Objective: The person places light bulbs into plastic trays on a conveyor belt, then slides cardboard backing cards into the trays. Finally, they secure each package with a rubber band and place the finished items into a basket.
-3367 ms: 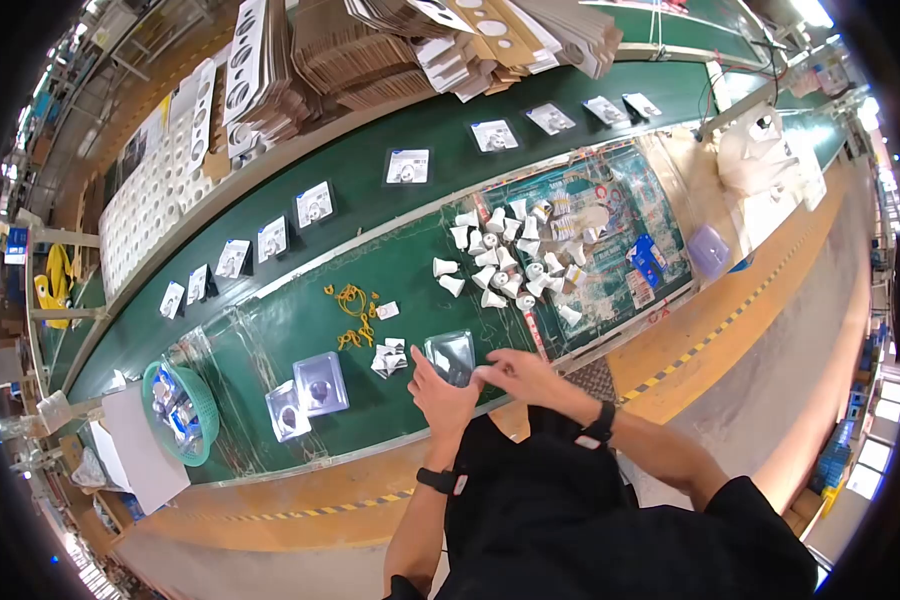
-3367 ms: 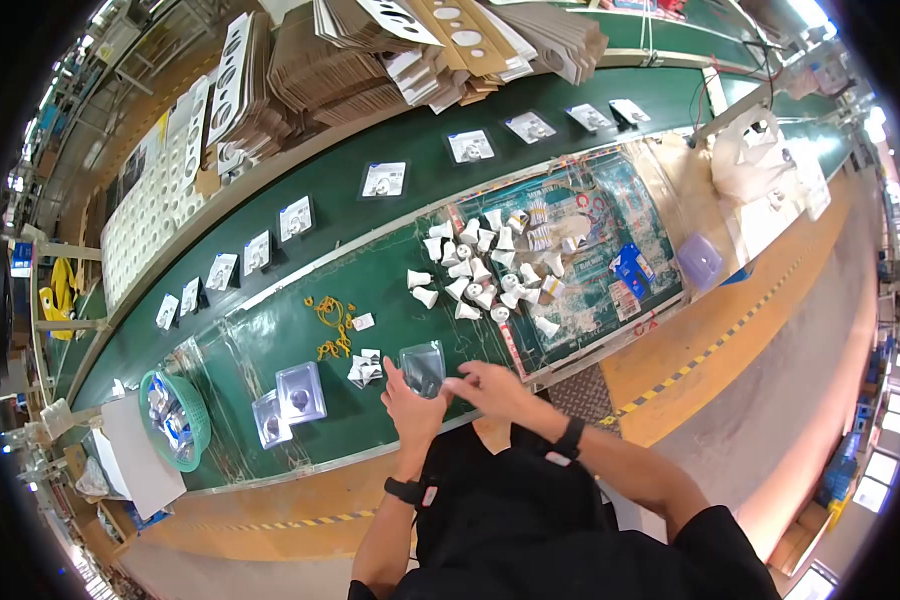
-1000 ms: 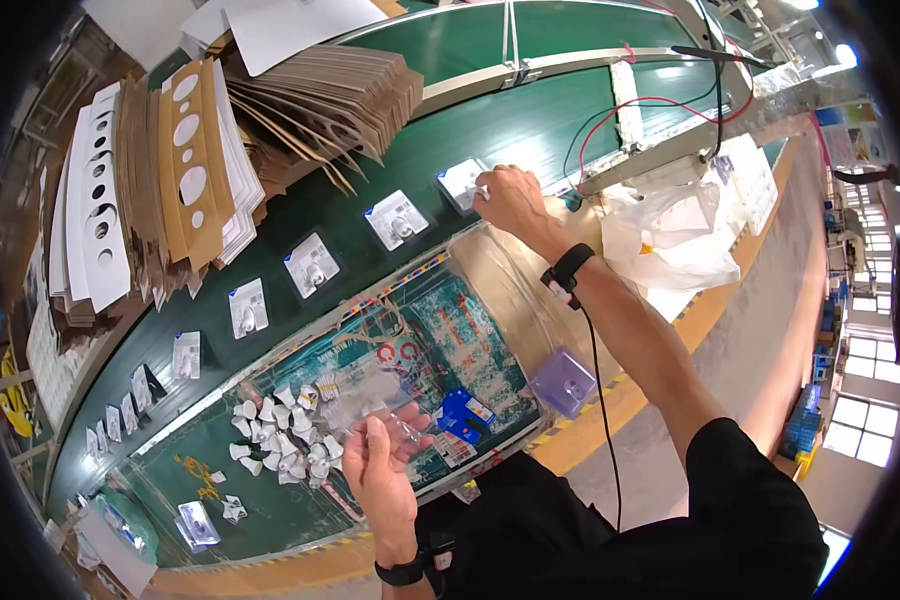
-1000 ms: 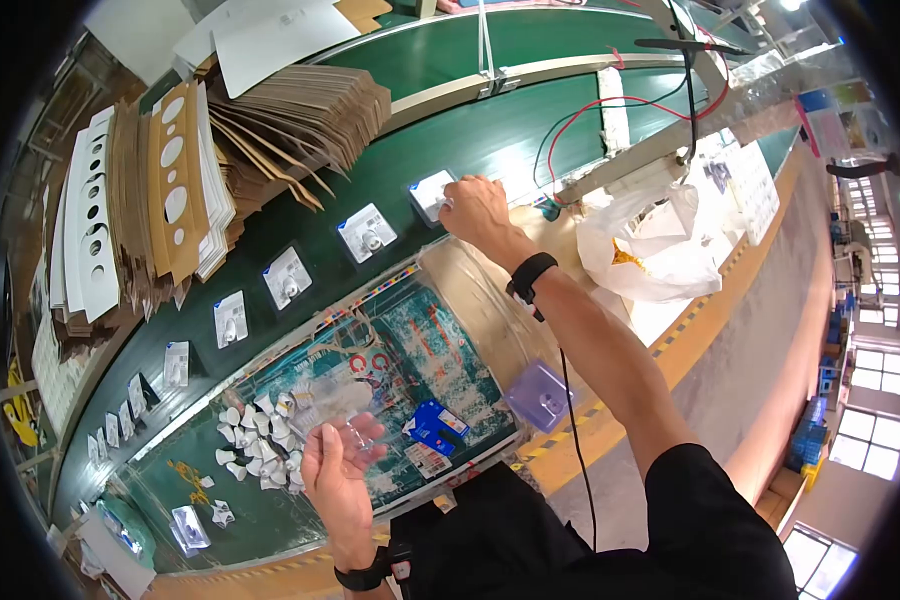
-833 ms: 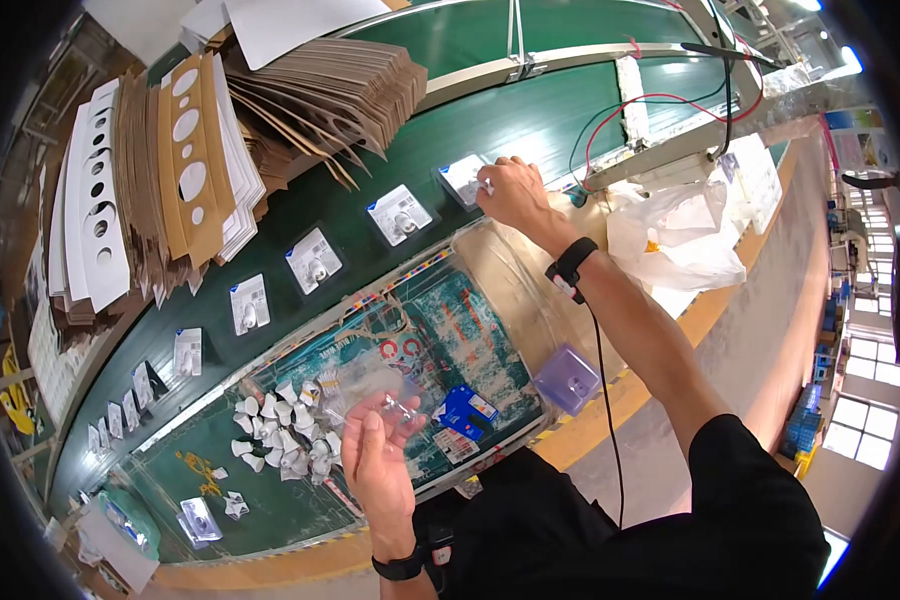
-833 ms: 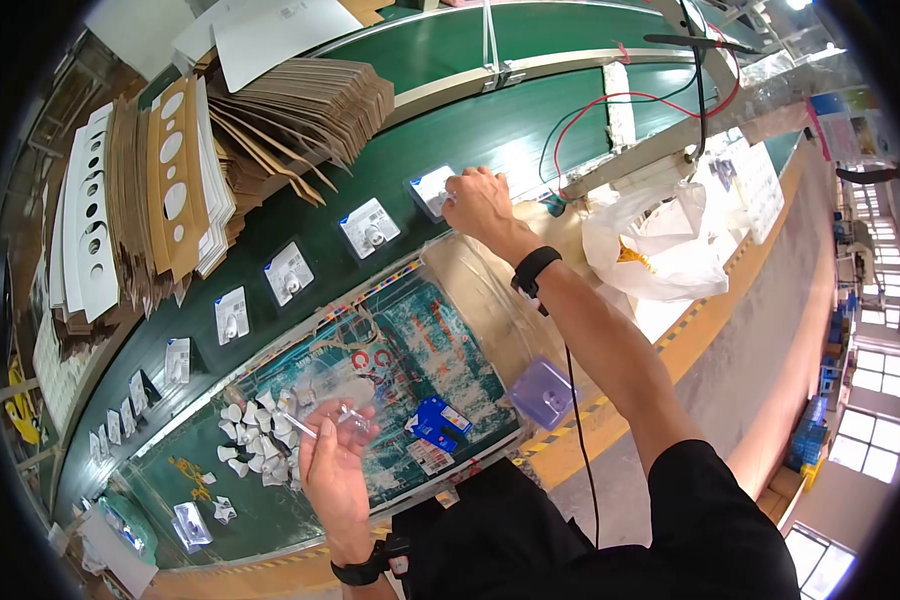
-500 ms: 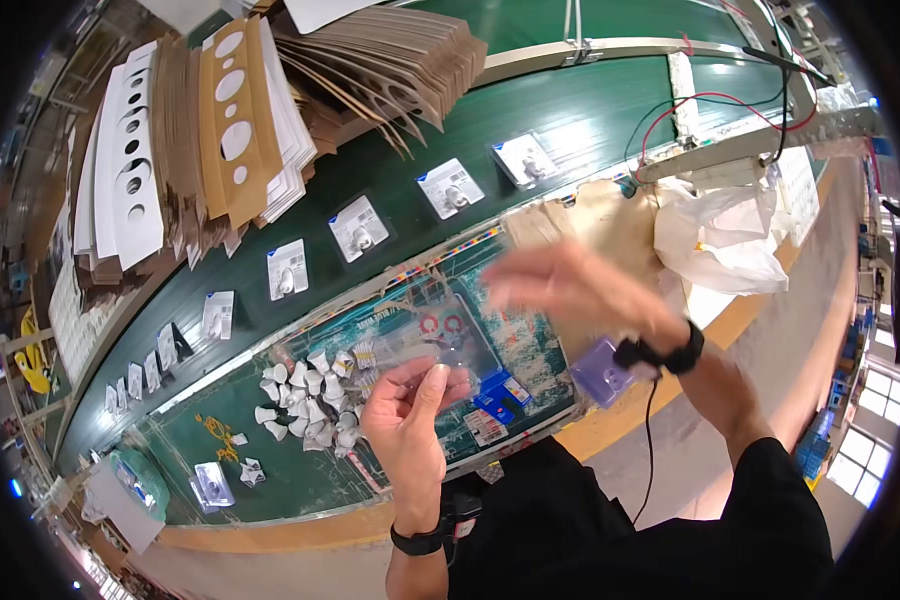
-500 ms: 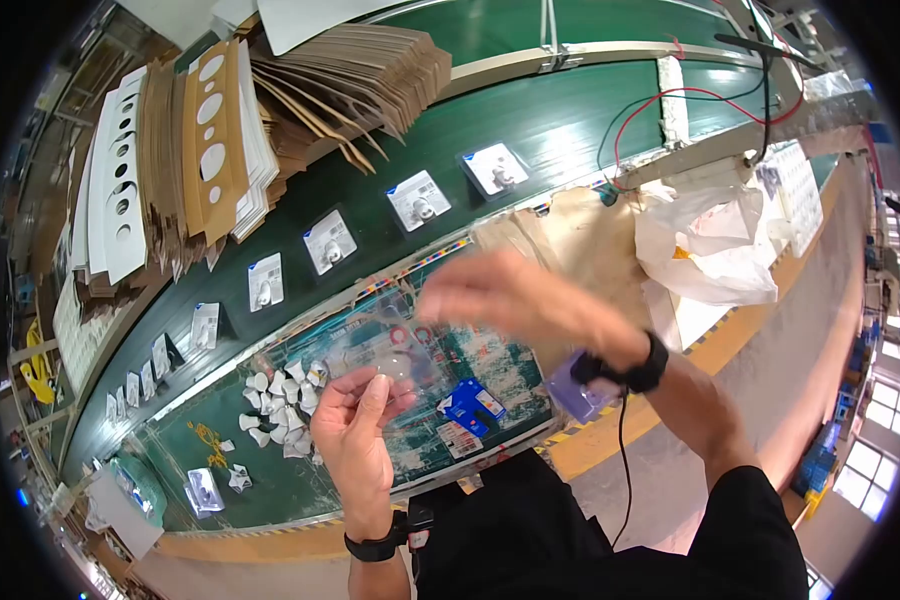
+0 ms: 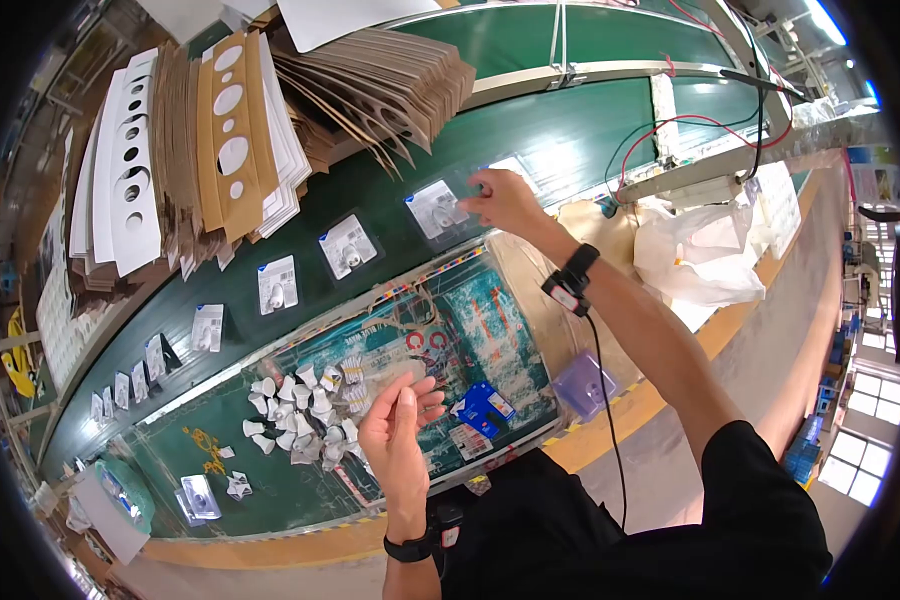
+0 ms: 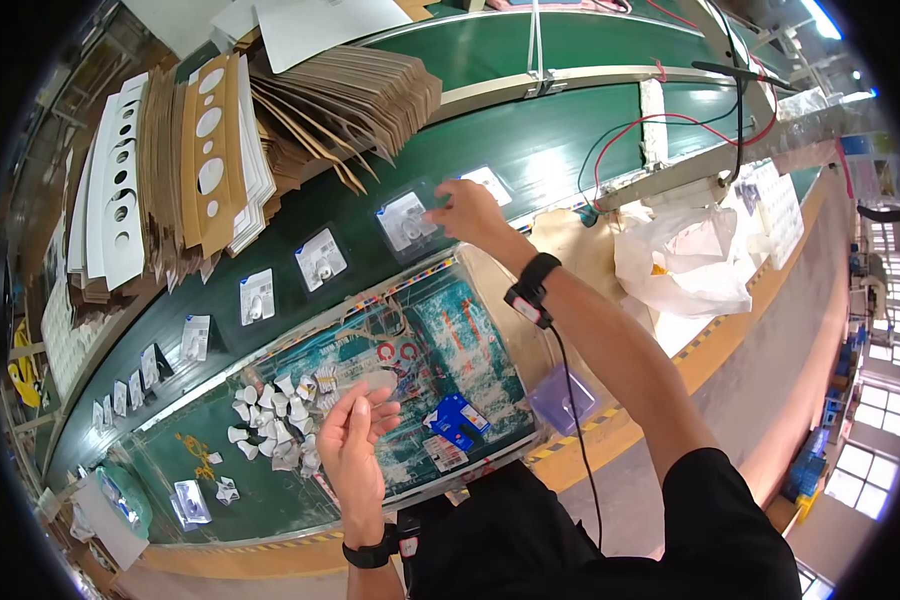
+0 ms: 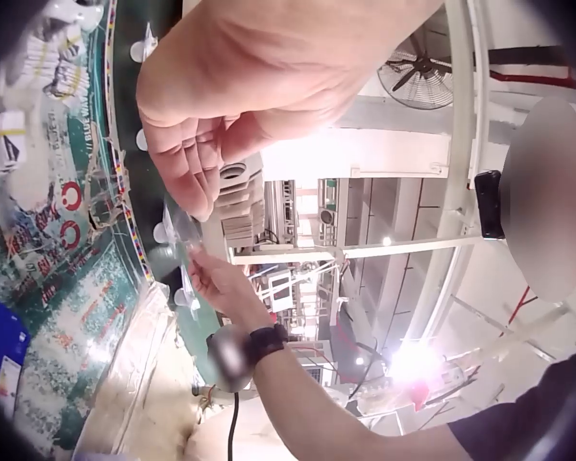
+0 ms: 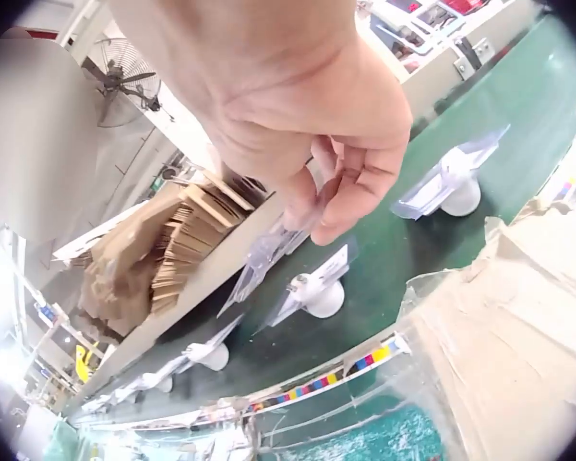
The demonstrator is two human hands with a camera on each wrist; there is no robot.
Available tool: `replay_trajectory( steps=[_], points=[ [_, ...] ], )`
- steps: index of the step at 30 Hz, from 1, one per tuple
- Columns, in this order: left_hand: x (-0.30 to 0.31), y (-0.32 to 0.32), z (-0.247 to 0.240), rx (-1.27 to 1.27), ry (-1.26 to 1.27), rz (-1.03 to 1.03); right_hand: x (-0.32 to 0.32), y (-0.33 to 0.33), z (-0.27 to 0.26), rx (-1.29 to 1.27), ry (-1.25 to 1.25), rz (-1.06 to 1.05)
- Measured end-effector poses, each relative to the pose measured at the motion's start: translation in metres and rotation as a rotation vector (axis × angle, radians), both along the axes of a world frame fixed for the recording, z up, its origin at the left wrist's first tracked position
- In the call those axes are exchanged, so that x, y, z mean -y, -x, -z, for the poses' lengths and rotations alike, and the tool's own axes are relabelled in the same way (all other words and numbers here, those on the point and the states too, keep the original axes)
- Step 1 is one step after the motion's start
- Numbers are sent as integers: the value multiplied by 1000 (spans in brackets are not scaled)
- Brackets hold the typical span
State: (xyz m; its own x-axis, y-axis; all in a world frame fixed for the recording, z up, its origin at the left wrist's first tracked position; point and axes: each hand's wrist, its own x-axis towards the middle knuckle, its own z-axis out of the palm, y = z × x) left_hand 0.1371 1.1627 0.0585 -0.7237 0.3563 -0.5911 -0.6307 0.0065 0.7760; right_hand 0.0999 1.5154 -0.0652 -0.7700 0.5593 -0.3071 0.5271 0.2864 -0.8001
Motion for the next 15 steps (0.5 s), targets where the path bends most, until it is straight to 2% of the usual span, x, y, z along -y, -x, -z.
replay_trajectory(
  steps=[1,4,7,9,13,15],
  points=[
    [4,-2,3,8,16,-1,1,5,2,54,15,6],
    [13,-6,8,24,44,-6,2,19,10,164,-150,-47],
    [18,-8,10,30,61,3,7,27,13,192,-434,-114],
    [19,-9,11,28,67,13,12,31,8,212,-484,-129],
    [19,-9,7,19,88,39,20,16,-7,204,-745,-209],
    [15,-10,3,25,96,54,21,-16,-24,194,-709,-205]
  ],
)
